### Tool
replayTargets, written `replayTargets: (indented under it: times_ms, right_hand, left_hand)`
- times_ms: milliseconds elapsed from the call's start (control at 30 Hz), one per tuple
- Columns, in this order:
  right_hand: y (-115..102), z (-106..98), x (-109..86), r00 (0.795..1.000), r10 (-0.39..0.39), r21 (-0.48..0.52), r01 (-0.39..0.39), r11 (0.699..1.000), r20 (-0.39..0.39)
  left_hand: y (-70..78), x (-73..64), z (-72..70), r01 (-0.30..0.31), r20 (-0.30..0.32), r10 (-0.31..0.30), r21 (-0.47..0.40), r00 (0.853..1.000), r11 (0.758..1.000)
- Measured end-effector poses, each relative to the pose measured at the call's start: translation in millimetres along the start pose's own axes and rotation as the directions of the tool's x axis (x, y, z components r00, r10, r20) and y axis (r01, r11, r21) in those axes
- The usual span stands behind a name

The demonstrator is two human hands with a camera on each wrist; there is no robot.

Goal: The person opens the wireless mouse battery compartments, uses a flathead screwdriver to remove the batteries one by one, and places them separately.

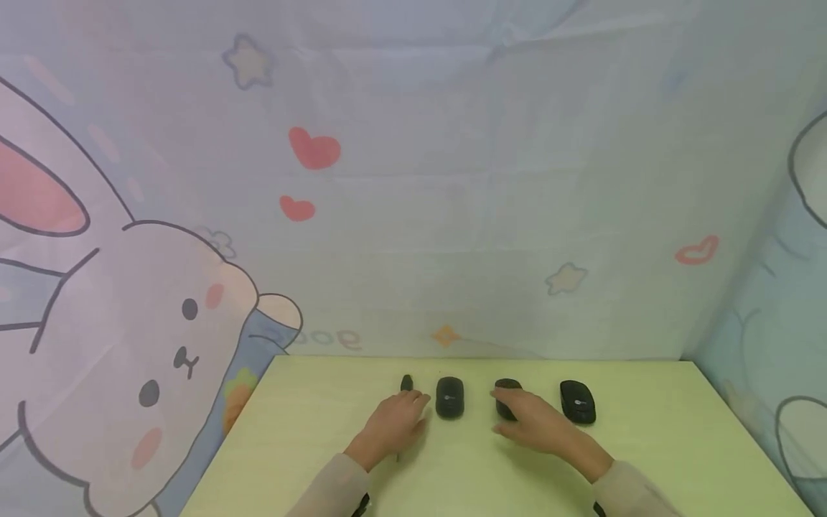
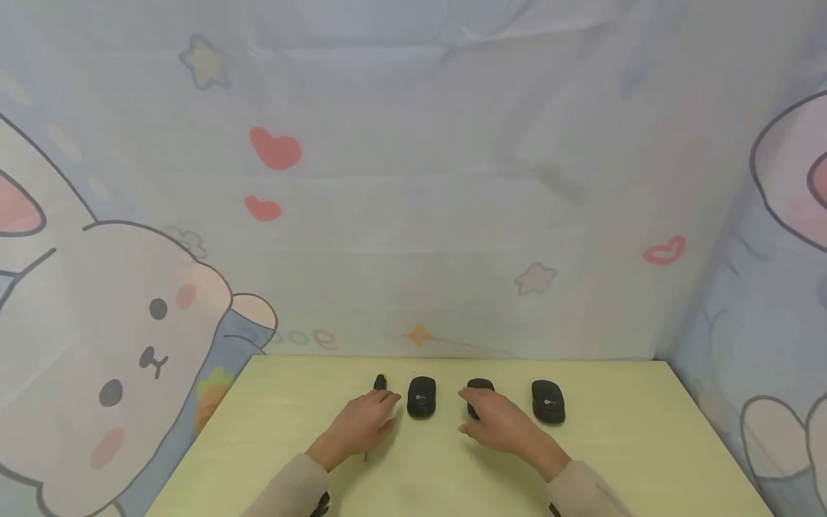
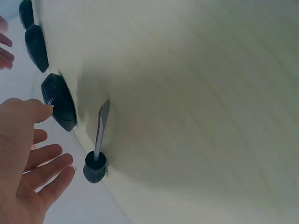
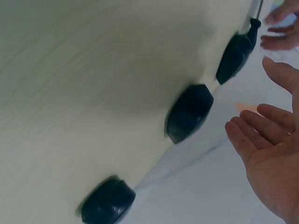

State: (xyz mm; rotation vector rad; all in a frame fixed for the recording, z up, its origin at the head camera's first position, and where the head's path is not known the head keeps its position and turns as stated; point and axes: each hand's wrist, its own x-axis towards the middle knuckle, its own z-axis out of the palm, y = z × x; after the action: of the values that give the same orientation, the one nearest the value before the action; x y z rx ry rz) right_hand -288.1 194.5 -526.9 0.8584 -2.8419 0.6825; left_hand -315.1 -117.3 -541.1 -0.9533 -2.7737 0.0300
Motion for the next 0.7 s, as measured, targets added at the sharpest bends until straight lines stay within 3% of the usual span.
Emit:
replayTargets:
  times_ms: [200,500,700]
  right_hand:
    - [-3.7,23.9,14.0,1.0,-0.024,-0.025,0.024,0.999,-0.008]
    - [-10.3,44.7,40.3,0.987,-0.159,-0.077,0.158,0.984,-0.001]
    - [-9.3,55.1,49.0,0.986,-0.164,-0.136,0.164,0.977,0.008]
  left_hand:
    - [4.9,7.0,2.7,0.037,-0.007,-0.038,-0.023,0.999,0.999]
    - [7.3,24.5,13.7,0.003,-0.027,-0.005,-0.074,1.0,0.997]
    - [5.5,29.6,19.1,-0.053,-0.075,0.048,-0.069,0.996,0.996]
